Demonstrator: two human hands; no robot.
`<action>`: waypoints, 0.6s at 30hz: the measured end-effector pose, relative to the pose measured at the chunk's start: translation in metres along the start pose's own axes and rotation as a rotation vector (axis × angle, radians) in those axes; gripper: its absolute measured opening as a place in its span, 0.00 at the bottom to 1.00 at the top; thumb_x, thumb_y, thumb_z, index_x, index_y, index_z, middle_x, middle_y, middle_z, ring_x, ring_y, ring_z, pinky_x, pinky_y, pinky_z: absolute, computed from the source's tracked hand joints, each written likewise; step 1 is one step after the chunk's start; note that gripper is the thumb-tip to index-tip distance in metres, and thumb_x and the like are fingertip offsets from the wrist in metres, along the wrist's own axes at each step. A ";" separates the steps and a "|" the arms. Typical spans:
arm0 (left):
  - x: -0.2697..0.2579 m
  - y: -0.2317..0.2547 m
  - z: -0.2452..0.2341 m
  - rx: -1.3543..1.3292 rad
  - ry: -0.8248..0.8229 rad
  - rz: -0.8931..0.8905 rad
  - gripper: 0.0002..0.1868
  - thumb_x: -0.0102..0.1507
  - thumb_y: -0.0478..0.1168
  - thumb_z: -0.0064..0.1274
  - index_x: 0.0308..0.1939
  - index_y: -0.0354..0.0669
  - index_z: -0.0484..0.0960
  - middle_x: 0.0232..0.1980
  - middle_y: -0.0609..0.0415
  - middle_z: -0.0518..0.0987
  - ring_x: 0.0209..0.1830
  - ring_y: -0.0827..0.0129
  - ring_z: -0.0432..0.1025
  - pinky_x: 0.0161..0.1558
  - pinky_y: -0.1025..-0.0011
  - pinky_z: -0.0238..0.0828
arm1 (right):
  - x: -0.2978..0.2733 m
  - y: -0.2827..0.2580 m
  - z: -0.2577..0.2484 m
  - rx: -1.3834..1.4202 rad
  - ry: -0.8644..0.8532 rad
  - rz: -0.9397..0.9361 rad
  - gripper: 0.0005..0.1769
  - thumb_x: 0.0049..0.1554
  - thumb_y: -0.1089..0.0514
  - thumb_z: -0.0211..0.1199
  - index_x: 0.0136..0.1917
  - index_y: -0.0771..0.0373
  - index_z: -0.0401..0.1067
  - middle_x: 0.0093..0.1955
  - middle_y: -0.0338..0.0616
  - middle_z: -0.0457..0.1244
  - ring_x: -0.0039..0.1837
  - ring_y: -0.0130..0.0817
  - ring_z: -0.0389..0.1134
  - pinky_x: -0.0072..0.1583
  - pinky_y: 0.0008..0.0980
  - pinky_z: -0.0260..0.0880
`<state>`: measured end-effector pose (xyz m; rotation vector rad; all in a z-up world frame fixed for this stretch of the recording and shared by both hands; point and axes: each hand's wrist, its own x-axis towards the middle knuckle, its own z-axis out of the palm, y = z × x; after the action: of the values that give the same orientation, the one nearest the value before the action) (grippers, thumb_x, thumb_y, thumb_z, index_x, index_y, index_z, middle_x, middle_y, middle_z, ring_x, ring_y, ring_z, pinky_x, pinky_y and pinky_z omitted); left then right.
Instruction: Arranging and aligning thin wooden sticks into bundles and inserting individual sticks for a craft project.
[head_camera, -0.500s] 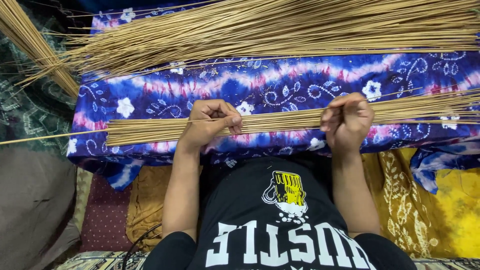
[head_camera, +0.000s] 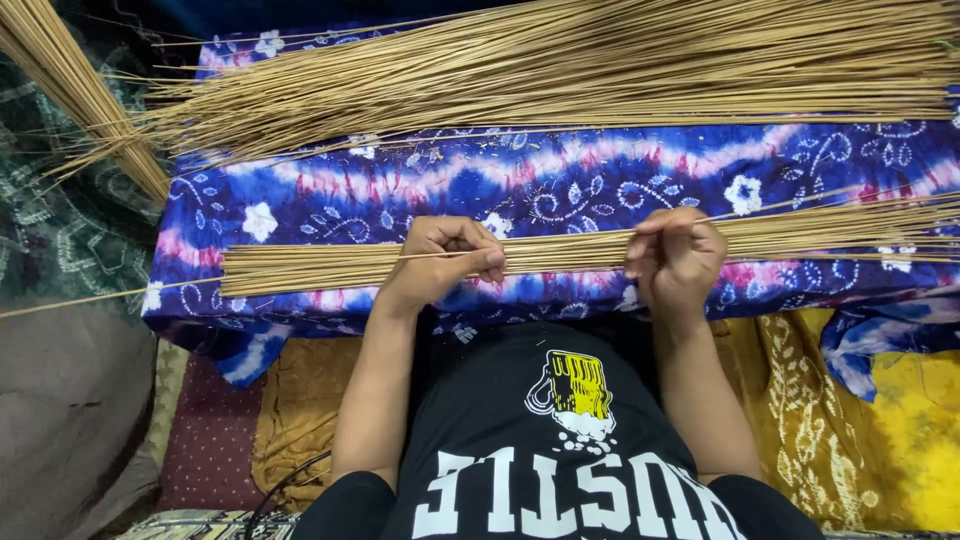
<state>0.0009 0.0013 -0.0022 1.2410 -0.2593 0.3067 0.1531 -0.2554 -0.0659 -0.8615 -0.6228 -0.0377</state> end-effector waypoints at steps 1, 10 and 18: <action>0.000 -0.002 -0.002 0.006 0.015 0.011 0.07 0.58 0.21 0.62 0.29 0.21 0.79 0.30 0.34 0.80 0.24 0.60 0.80 0.27 0.68 0.81 | 0.001 0.000 -0.010 -0.045 0.031 -0.028 0.25 0.69 0.49 0.51 0.40 0.72 0.66 0.23 0.57 0.59 0.19 0.36 0.62 0.24 0.24 0.64; 0.000 -0.010 -0.001 0.004 0.054 0.017 0.07 0.59 0.22 0.61 0.29 0.23 0.78 0.30 0.33 0.81 0.24 0.59 0.80 0.26 0.66 0.82 | -0.009 0.008 0.001 0.014 0.049 -0.054 0.23 0.69 0.49 0.52 0.42 0.71 0.67 0.24 0.55 0.60 0.19 0.35 0.63 0.24 0.25 0.64; -0.002 -0.007 -0.011 -0.010 0.055 0.020 0.06 0.59 0.21 0.61 0.29 0.22 0.78 0.31 0.33 0.81 0.24 0.58 0.80 0.26 0.67 0.82 | 0.014 -0.014 -0.036 0.027 0.058 -0.062 0.23 0.70 0.49 0.50 0.42 0.70 0.66 0.25 0.53 0.59 0.19 0.33 0.61 0.23 0.24 0.63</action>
<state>0.0022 0.0093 -0.0122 1.2184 -0.2255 0.3559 0.1783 -0.2873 -0.0665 -0.8126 -0.5948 -0.1099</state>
